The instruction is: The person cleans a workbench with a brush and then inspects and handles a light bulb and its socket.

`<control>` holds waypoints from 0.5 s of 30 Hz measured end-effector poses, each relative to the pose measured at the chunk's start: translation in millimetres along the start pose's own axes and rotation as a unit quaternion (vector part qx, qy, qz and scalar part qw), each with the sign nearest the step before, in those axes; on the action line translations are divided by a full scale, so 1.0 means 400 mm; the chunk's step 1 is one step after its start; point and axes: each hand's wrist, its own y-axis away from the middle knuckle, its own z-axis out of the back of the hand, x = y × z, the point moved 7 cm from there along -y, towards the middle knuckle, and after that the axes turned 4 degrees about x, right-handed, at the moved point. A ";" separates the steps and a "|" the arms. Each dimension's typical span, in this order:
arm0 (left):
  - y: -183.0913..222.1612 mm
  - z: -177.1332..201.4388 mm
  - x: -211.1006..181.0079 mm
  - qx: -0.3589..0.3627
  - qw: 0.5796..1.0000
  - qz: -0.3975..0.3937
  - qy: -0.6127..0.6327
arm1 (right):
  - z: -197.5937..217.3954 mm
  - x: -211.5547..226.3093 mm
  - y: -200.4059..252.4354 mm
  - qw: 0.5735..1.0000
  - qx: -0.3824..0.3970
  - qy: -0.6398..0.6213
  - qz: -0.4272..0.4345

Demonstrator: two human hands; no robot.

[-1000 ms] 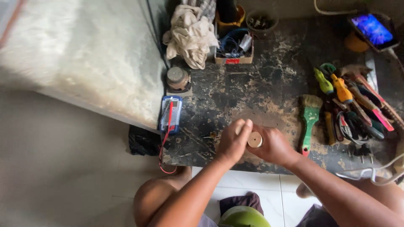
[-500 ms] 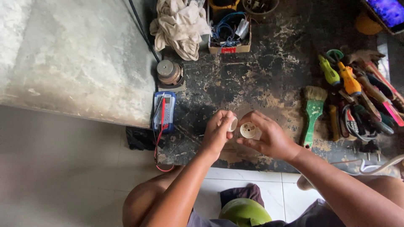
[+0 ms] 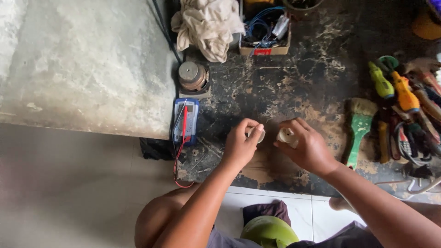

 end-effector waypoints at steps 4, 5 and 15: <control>-0.003 0.010 -0.011 -0.034 0.992 -0.061 -0.102 | 0.004 -0.002 0.008 0.999 -0.024 0.022 0.013; -0.001 0.007 -0.013 -0.040 0.989 -0.077 -0.115 | 0.002 -0.004 0.009 1.000 -0.007 0.028 0.007; -0.007 -0.001 -0.014 -0.064 0.966 -0.086 -0.237 | 0.012 0.034 0.013 0.998 0.008 0.060 0.026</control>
